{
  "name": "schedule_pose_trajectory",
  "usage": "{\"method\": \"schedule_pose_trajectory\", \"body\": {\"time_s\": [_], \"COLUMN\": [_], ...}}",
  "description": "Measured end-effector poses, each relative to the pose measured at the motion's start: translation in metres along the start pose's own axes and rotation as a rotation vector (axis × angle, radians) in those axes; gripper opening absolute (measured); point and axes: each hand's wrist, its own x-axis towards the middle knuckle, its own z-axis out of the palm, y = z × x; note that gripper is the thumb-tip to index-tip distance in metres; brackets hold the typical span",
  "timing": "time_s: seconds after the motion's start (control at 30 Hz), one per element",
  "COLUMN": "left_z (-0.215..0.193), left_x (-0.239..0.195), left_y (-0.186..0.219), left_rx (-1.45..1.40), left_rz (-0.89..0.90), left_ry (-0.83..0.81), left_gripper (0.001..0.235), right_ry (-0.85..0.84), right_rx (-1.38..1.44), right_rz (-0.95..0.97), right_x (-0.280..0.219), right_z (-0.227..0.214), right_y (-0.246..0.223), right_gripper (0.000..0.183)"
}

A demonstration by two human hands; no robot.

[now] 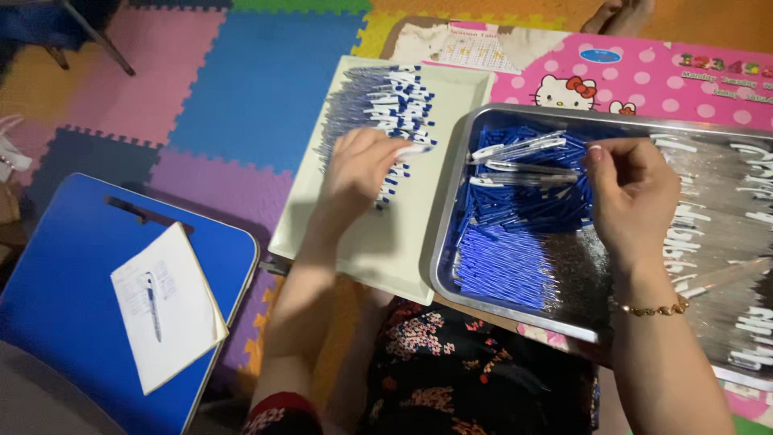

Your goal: The person assembles blue pens by inserting blue ink cartridges into clear plastic pen bodies. They pick up a pen body and a cartridge, insert the cartridge, and place the assembled pen onto a tray.

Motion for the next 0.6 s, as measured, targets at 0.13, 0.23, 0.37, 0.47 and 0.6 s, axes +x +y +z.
{"method": "schedule_pose_trajectory", "body": {"time_s": [0.13, 0.23, 0.37, 0.47, 0.6], "left_z": [-0.008, -0.007, 0.008, -0.007, 0.03], "left_x": [-0.038, -0.049, -0.061, -0.047, -0.065], "left_y": [-0.027, -0.041, -0.069, -0.033, -0.055], "left_rx": [0.186, 0.209, 0.227, 0.099, 0.265], "left_rz": [-0.005, 0.036, -0.095, -0.51, -0.211], "left_ry": [0.025, 0.105, 0.114, -0.201, -0.089], "left_gripper": [0.025, 0.032, 0.055, 0.061, 0.093], "right_ry": [-0.035, -0.045, -0.053, -0.151, -0.338], "right_rx": [-0.163, -0.187, -0.224, -0.478, -0.764], "right_rz": [-0.02, -0.015, -0.008, -0.155, -0.17], "right_x": [0.001, -0.001, 0.0, 0.005, 0.009], "right_z": [0.003, 0.003, 0.001, -0.005, -0.001], "right_y": [0.004, 0.003, 0.002, 0.019, 0.017], "right_gripper": [0.008, 0.009, 0.009, 0.009, 0.012]}}
